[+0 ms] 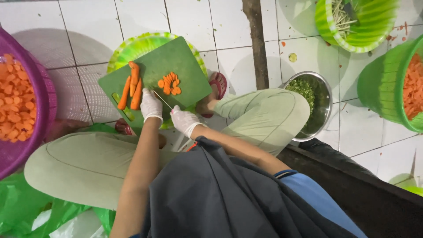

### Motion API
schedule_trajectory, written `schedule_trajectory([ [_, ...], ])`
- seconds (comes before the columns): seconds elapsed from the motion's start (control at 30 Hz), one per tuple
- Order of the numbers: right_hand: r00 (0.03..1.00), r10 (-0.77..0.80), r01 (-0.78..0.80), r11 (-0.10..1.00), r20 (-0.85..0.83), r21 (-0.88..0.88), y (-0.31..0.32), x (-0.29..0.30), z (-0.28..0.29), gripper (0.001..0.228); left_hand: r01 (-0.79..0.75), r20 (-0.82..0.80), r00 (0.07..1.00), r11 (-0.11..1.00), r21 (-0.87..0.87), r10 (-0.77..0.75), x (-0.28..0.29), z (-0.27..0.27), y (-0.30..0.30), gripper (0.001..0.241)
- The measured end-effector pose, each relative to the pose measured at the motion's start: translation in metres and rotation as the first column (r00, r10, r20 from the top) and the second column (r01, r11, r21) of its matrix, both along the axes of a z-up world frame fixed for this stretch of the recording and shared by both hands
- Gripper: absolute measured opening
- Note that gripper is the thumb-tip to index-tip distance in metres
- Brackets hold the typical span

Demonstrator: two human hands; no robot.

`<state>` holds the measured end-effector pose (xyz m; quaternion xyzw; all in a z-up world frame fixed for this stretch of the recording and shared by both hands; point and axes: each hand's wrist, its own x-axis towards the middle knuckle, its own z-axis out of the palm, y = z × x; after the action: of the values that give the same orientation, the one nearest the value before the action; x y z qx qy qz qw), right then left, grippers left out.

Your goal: Chopping carrots into small pieces on a cutting board using a knife.

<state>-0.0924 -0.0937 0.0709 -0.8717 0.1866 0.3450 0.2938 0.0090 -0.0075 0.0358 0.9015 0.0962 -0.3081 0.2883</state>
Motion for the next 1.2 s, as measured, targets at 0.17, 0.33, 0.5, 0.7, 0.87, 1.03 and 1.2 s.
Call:
schedule_trajectory([
  [0.17,0.990,-0.079,0.090,0.992,-0.114,0.091,0.005,0.011,0.017,0.051,0.007,-0.025,1.000,1.000,-0.010,-0.007,0.004,0.005,0.003,0.032],
  [0.33,0.960,-0.206,0.246,0.945,-0.189,0.217,0.008,0.022,0.034,0.053,-0.007,-0.022,1.000,1.000,-0.030,0.006,0.006,0.003,0.004,0.026],
  [0.5,0.992,-0.109,0.102,0.989,0.069,0.103,0.003,0.009,0.051,0.044,-0.057,0.011,0.998,0.998,-0.039,0.058,0.002,-0.024,0.013,0.025],
  [0.7,0.945,-0.151,0.140,0.988,0.289,0.059,-0.015,0.000,0.054,0.054,0.057,0.278,0.956,0.988,0.146,-0.096,-0.013,0.003,0.006,0.020],
  [0.87,0.913,-0.191,0.193,0.981,0.361,0.031,-0.020,-0.009,0.082,0.056,0.260,0.459,0.778,0.885,0.387,-0.430,-0.019,0.031,-0.004,0.049],
  [1.03,0.929,-0.213,0.217,0.976,0.303,0.019,-0.023,-0.016,0.085,0.056,0.271,0.561,0.644,0.841,0.469,-0.520,-0.013,0.007,-0.001,0.029],
  [1.2,0.929,-0.287,0.297,0.955,0.235,-0.005,-0.057,-0.010,0.010,0.059,0.131,0.739,0.514,0.891,0.434,-0.436,-0.010,0.002,-0.001,0.012],
])
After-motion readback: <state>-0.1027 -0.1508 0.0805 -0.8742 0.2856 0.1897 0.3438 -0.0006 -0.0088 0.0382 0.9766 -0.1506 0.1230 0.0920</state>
